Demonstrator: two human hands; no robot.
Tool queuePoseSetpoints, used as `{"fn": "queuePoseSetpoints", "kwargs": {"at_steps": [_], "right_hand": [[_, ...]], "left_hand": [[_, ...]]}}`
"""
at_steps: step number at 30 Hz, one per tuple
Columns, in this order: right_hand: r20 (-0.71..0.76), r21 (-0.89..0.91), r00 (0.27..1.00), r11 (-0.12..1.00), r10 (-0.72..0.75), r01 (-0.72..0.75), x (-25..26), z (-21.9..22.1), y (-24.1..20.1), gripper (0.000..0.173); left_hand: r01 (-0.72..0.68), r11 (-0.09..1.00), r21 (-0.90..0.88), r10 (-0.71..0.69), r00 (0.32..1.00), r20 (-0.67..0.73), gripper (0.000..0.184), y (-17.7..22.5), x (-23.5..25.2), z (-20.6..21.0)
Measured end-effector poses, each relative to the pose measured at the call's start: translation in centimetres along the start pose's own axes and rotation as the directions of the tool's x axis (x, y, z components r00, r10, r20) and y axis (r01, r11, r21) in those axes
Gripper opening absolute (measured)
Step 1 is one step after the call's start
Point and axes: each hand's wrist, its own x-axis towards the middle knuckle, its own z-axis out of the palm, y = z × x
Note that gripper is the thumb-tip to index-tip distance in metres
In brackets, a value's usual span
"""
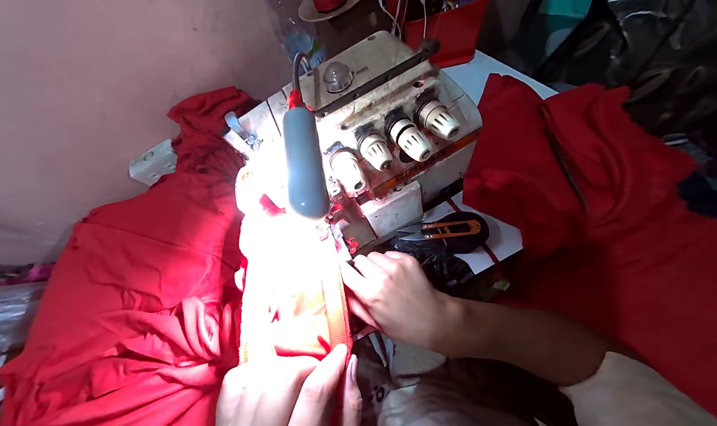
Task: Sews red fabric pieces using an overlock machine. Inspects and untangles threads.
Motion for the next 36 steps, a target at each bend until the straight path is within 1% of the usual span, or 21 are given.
{"fn": "queuePoseSetpoints", "kwargs": {"at_steps": [3, 5, 7, 8, 9, 13, 19, 22, 24, 25, 28, 30, 32, 34, 36], "right_hand": [[-0.017, 0.028, 0.999, 0.999, -0.033, 0.034, -0.2, -0.1, 0.5, 0.030], [-0.131, 0.112, 0.989, 0.990, -0.069, 0.084, -0.6, 0.0, 1.5, 0.027], [-0.269, 0.220, 0.961, 0.968, -0.059, 0.121, -1.2, 0.0, 2.1, 0.028], [-0.319, 0.257, 0.947, 0.957, -0.049, 0.136, -1.3, -0.1, 2.2, 0.027], [-0.336, 0.279, 0.941, 0.950, -0.039, 0.139, -1.4, -0.1, 2.2, 0.029], [-0.298, 0.268, 0.954, 0.958, -0.014, 0.098, -0.8, 0.2, 2.2, 0.035], [-0.311, 0.257, 0.951, 0.963, 0.006, 0.078, 0.0, 0.4, 2.3, 0.036], [-0.305, 0.275, 0.952, 0.960, 0.028, 0.059, 0.3, 0.4, 2.3, 0.035], [-0.288, 0.277, 0.956, 0.960, 0.051, 0.032, 0.2, 0.4, 2.3, 0.035], [-0.284, 0.276, 0.957, 0.961, 0.063, 0.018, 0.1, 0.4, 2.3, 0.036], [-0.308, 0.240, 0.945, 0.970, 0.111, -0.035, -0.6, 0.1, 3.1, 0.036], [-0.312, 0.170, 0.933, 0.977, 0.181, -0.133, -1.9, -0.7, 4.4, 0.034], [-0.302, 0.100, 0.919, 0.967, 0.252, -0.233, -3.8, -1.4, 6.1, 0.033], [-0.325, 0.086, 0.900, 0.957, 0.290, -0.277, -5.2, -1.8, 7.3, 0.030], [-0.345, 0.124, 0.890, 0.955, 0.297, -0.271, -5.9, -2.3, 7.2, 0.030]], "left_hand": [[-0.017, 1.000, 0.004, 0.017, 0.999, 0.033, 0.020, 0.2, -0.3, 0.3], [-0.034, 0.999, -0.004, 0.034, 0.997, 0.064, 0.019, 0.4, -0.9, 0.7], [-0.047, 0.999, 0.020, 0.045, 0.995, 0.086, 0.019, 0.5, -1.8, 1.5], [-0.049, 0.998, 0.027, 0.046, 0.995, 0.084, 0.019, 0.6, -2.2, 2.1], [-0.050, 0.998, 0.035, 0.047, 0.996, 0.074, 0.019, 0.7, -2.7, 2.8], [-0.054, 0.994, 0.097, 0.051, 0.998, 0.026, 0.017, 0.8, -3.3, 4.8], [0.022, 0.977, 0.210, 0.001, 0.994, -0.108, 0.017, -0.3, -1.0, 6.8], [0.039, 0.982, 0.182, 0.001, 0.977, -0.214, 0.020, -1.4, 0.6, 8.0], [0.051, 0.984, 0.171, -0.005, 0.966, -0.258, 0.022, -2.3, 1.5, 8.4], [0.066, 0.989, 0.133, -0.028, 0.963, -0.268, 0.021, -2.7, 1.9, 8.6], [0.172, 0.985, -0.026, -0.173, 0.959, -0.223, 0.021, -4.1, 3.3, 8.7], [0.237, 0.968, -0.077, -0.248, 0.950, -0.188, 0.022, -5.2, 4.2, 8.7], [0.283, 0.957, -0.068, -0.291, 0.946, -0.143, 0.020, -6.5, 5.1, 8.6], [0.299, 0.951, -0.077, -0.307, 0.944, -0.122, 0.018, -8.1, 5.4, 8.9], [0.277, 0.958, -0.066, -0.285, 0.940, -0.187, 0.019, -10.8, 4.3, 11.0]]}}
